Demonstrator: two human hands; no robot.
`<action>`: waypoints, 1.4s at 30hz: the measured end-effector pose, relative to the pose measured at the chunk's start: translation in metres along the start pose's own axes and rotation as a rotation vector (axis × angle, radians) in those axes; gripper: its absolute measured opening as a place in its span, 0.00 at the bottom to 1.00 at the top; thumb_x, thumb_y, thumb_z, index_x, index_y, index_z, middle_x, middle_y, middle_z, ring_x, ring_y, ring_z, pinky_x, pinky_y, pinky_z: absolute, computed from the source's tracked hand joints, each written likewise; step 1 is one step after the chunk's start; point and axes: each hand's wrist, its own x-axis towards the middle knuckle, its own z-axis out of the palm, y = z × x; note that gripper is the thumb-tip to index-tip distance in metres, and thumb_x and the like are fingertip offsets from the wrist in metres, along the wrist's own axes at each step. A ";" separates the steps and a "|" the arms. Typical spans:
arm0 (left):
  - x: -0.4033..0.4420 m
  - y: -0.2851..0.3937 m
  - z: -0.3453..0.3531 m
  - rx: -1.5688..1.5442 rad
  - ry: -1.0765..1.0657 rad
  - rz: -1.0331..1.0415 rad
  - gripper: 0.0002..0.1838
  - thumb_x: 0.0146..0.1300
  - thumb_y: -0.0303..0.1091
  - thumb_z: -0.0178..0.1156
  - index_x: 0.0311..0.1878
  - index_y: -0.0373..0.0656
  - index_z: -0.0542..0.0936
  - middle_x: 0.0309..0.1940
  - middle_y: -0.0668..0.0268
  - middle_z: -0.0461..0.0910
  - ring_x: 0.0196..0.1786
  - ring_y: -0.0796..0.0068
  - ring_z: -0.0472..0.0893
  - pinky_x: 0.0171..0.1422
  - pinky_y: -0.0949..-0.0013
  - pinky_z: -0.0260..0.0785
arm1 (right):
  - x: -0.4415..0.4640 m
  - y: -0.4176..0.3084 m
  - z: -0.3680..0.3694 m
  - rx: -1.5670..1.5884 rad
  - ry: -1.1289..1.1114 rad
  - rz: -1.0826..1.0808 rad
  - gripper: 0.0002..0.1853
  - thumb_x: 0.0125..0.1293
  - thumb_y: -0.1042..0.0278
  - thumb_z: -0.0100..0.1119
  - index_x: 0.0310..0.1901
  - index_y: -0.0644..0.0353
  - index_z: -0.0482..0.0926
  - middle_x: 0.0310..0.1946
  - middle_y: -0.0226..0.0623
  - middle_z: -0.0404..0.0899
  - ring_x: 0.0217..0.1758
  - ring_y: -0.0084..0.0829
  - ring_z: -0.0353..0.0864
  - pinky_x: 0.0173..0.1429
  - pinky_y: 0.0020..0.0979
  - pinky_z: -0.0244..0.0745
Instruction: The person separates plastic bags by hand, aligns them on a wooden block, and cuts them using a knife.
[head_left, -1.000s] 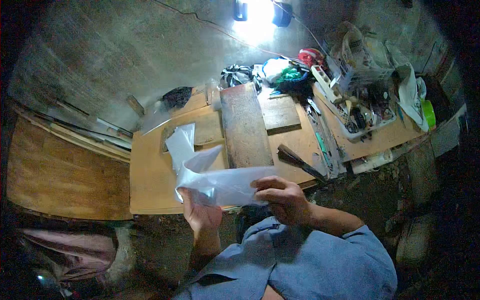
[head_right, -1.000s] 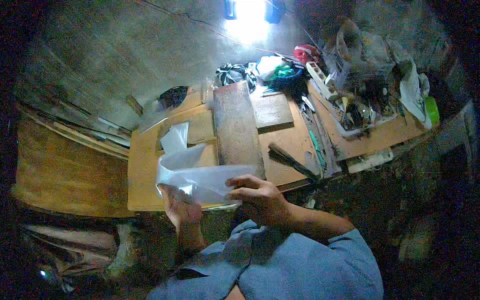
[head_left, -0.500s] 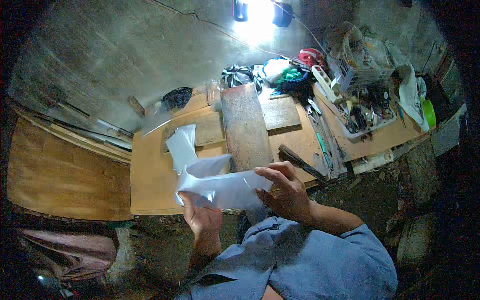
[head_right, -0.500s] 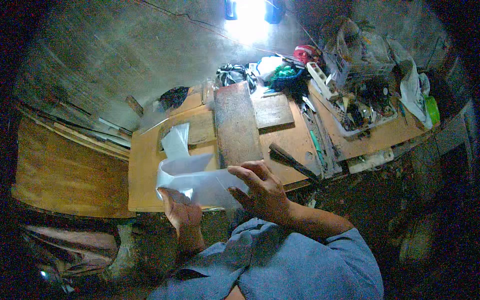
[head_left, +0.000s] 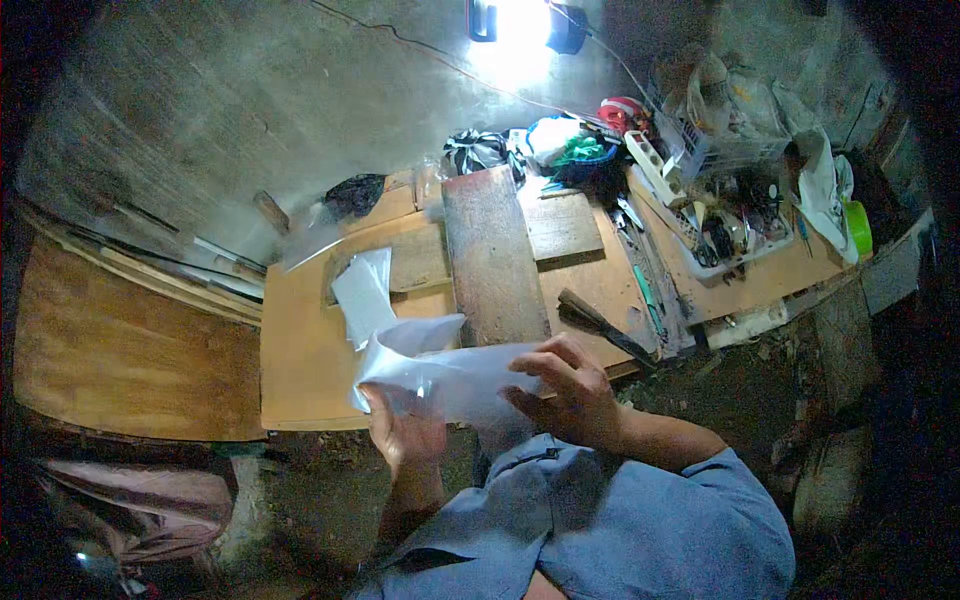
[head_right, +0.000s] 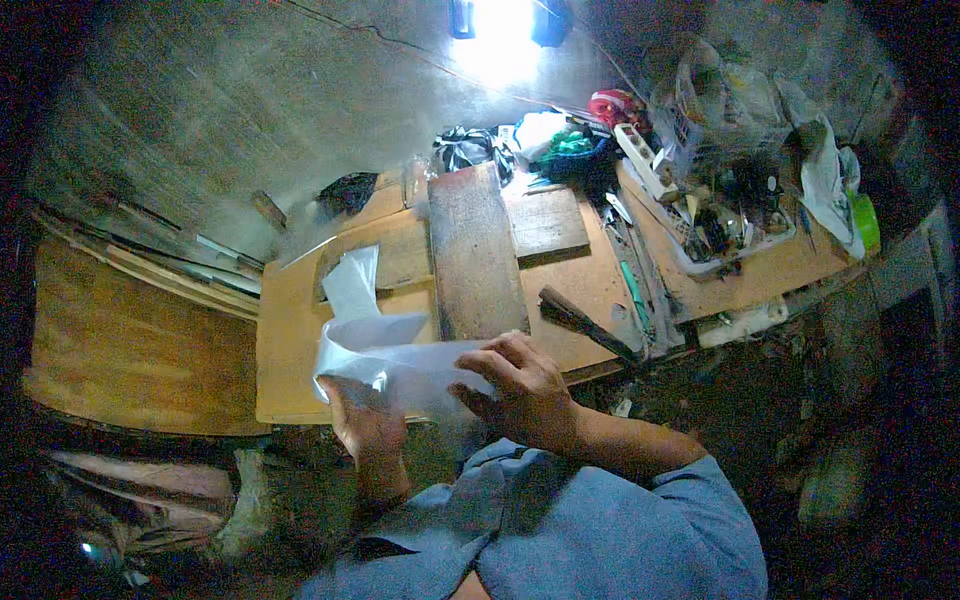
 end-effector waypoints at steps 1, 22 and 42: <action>-0.001 0.000 0.001 0.018 0.080 -0.005 0.33 0.65 0.56 0.52 0.66 0.43 0.62 0.60 0.58 0.68 0.61 0.56 0.70 0.64 0.47 0.63 | 0.001 0.001 0.000 0.000 0.000 0.002 0.16 0.52 0.65 0.69 0.41 0.54 0.76 0.31 0.35 0.77 0.36 0.38 0.76 0.42 0.36 0.76; 0.000 -0.003 0.009 0.009 -0.023 -0.001 0.34 0.64 0.56 0.54 0.65 0.43 0.62 0.60 0.58 0.67 0.61 0.54 0.68 0.65 0.43 0.61 | 0.003 0.007 -0.004 0.094 -0.334 0.263 0.09 0.60 0.63 0.62 0.33 0.59 0.77 0.29 0.43 0.79 0.35 0.47 0.80 0.38 0.41 0.75; 0.003 0.004 -0.008 0.060 -0.049 0.032 0.31 0.68 0.56 0.46 0.66 0.45 0.62 0.60 0.61 0.68 0.59 0.60 0.70 0.62 0.49 0.64 | 0.012 0.008 -0.018 0.781 -0.521 -0.020 0.12 0.59 0.72 0.56 0.45 0.62 0.79 0.44 0.44 0.79 0.43 0.40 0.80 0.48 0.36 0.76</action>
